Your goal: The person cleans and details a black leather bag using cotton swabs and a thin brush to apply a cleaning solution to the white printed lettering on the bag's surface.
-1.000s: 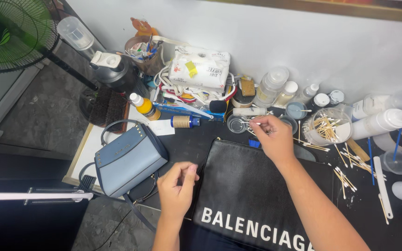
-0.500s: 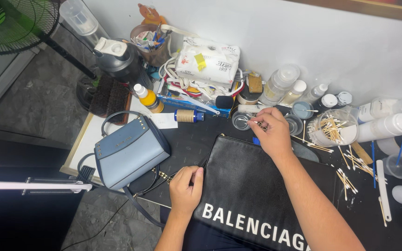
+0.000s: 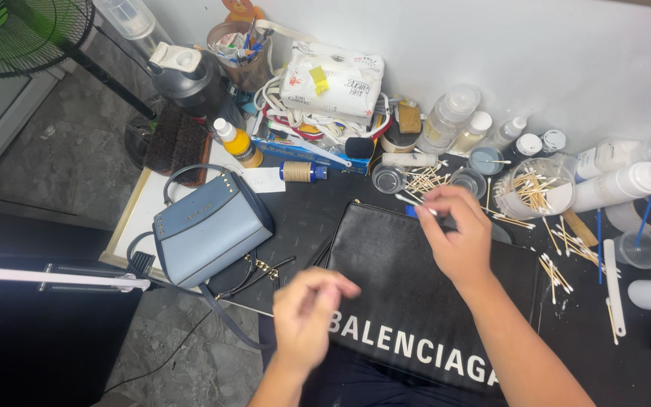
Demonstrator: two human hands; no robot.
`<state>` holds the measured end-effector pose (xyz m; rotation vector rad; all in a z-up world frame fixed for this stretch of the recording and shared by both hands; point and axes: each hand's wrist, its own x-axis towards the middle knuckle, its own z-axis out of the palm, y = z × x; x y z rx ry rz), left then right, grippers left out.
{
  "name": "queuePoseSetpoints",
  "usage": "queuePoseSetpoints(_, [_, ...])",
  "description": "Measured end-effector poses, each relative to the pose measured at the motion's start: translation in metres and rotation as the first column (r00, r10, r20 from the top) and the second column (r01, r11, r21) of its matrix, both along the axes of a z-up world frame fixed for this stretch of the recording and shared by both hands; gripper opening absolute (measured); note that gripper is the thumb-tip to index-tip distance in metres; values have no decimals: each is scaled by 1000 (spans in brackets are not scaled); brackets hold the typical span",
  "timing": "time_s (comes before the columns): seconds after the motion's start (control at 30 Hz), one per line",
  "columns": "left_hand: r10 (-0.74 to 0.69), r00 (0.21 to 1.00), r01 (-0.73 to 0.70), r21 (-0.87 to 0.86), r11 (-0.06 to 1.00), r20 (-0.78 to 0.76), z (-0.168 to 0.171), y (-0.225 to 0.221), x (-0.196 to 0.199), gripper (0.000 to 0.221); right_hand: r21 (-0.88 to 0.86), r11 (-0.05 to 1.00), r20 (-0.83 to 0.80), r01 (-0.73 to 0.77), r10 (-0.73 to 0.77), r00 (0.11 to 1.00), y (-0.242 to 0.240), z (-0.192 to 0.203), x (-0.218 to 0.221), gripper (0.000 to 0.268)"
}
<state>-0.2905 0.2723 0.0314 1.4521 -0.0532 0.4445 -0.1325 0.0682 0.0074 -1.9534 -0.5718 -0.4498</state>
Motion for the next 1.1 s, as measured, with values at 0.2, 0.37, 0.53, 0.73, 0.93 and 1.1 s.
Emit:
queuePoseSetpoints(0.2, [-387,898,408,-65,911,209,108,-28,-40,11,476,867,-260,-147,298,918,-35,-27,-59,6])
queuePoseSetpoints(0.37, [-425,871,456,-87,885,246,97,-38,-50,10,560,828,-318,-38,257,913,-67,-49,-81,8])
queuePoseSetpoints(0.53, [-453,852,482,-55,874,262,113,-49,-52,8,590,806,-312,40,182,933,-95,-63,-91,6])
queuePoseSetpoints(0.73, [-404,872,429,-36,902,278,117,-58,-61,8,598,801,-309,3,228,923,-101,-83,-93,8])
queuePoseSetpoints(0.93, [-312,907,325,1,946,283,108,-55,-57,8,606,795,-286,-17,238,928,-106,-86,-88,3])
queuePoseSetpoints(1.1, [-42,985,35,43,998,168,111,-34,-69,10,618,786,-303,15,220,927,-104,-85,-88,5])
